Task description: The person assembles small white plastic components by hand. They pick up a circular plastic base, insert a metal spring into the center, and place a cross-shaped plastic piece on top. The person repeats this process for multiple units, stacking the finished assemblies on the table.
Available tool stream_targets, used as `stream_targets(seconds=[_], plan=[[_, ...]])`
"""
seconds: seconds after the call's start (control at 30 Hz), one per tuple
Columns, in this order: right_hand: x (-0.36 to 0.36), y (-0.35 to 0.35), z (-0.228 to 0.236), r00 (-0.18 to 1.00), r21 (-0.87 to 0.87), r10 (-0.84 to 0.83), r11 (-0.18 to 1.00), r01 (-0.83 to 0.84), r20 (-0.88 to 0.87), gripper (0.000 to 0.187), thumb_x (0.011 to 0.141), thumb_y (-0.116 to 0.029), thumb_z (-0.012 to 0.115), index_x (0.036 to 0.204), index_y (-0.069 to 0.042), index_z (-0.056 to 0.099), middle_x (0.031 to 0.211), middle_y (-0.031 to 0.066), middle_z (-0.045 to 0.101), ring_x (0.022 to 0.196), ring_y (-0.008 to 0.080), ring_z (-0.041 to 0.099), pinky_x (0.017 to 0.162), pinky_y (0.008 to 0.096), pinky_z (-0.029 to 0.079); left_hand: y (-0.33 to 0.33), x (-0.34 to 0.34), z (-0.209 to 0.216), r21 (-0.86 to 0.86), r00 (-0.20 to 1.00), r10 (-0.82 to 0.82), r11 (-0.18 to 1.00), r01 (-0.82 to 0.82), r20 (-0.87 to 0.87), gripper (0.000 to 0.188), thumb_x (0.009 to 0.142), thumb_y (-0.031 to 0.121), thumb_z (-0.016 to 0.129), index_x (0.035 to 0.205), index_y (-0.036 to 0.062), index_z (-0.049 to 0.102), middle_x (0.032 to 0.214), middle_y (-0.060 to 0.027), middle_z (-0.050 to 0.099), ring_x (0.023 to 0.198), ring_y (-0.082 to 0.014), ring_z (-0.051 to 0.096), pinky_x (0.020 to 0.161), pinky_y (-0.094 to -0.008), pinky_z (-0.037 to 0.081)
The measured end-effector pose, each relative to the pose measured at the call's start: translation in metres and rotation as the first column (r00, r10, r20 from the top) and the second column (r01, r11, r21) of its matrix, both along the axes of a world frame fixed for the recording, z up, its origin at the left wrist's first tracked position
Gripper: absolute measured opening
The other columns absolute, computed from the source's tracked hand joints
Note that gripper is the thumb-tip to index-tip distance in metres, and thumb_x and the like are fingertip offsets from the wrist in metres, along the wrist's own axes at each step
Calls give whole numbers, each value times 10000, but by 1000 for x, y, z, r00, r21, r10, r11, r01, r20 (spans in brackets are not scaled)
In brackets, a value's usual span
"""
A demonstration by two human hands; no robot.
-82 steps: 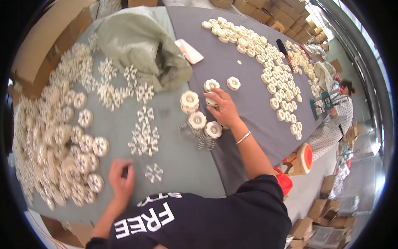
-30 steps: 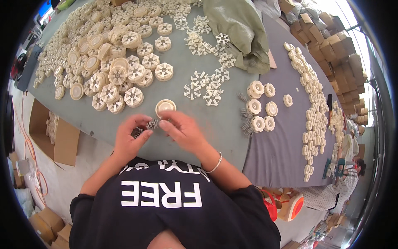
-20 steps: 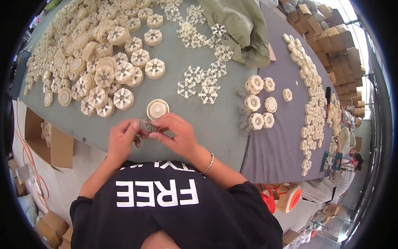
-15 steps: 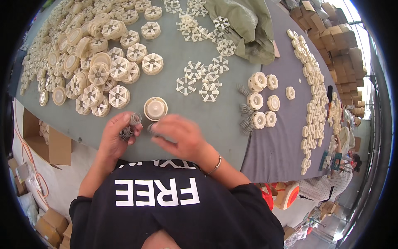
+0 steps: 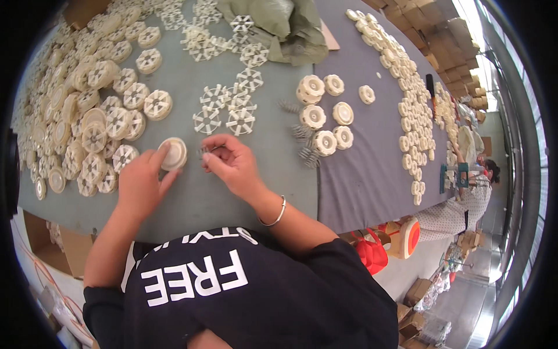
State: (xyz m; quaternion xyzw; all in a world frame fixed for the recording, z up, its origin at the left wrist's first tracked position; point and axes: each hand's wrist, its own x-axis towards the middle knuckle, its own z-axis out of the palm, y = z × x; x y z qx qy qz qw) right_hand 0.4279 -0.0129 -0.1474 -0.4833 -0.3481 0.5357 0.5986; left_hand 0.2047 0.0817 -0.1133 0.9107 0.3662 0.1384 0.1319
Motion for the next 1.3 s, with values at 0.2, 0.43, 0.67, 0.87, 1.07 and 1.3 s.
stream_targets(seconds=[0.2, 0.43, 0.67, 0.87, 1.07, 1.3], plan=[[-3, -3, 13, 988, 113, -8, 994, -10, 155, 280, 967, -34, 725, 1239, -29, 658, 1022, 41, 690, 889, 98, 686, 757, 252, 563, 12, -14, 7, -963, 850, 514, 268, -27, 119, 306, 956, 271, 742, 1104, 3, 746, 695, -21, 661, 603, -113, 648, 563, -286, 483], [-33, 14, 25, 539, 186, 9, 934, -305, 842, 262, 831, -125, 818, 1078, -104, 736, 1005, 61, 684, 876, 240, 678, 767, 342, 556, -27, -19, -11, -755, 801, 502, 648, -100, 325, 401, 928, 150, 726, 1309, 36, 682, 737, 20, 621, 603, -54, 582, 568, -238, 437], [-22, 14, 27, 457, 68, 190, 868, -491, 869, 307, 793, -175, 847, 1072, -128, 726, 1025, 48, 660, 983, 262, 655, 869, 417, 507, -39, -32, 2, -777, 816, 490, 624, -82, 307, 488, 840, 88, 732, 1324, 60, 675, 713, 14, 596, 646, -67, 520, 625, -257, 454], [3, 35, 42, 250, 186, -106, 928, -323, 963, 268, 810, -194, 827, 1051, -127, 733, 1118, 44, 685, 1109, 268, 632, 949, 430, 462, -45, -29, 12, -698, 913, 306, 715, -35, 268, 596, 807, 159, 801, 1379, 124, 639, 734, -37, 624, 647, -187, 597, 652, -334, 500], [18, 62, 39, -125, 276, -325, 913, -301, 938, 151, 889, -156, 763, 1022, -88, 744, 1033, 65, 710, 1114, 291, 629, 960, 434, 469, -44, -18, 6, -598, 952, 224, 799, -56, 210, 669, 771, 165, 851, 1407, 163, 644, 717, -51, 600, 651, -202, 591, 657, -333, 505], [24, 1, 41, 818, -342, 153, 938, 56, 555, 160, 951, -118, 704, 1093, -49, 731, 973, 86, 709, 1066, 299, 643, 869, 405, 504, -42, -24, 3, -651, 921, 256, 759, -3, 294, 558, 799, 138, 818, 1344, 150, 695, 776, -68, 652, 664, -197, 601, 655, -341, 508]])
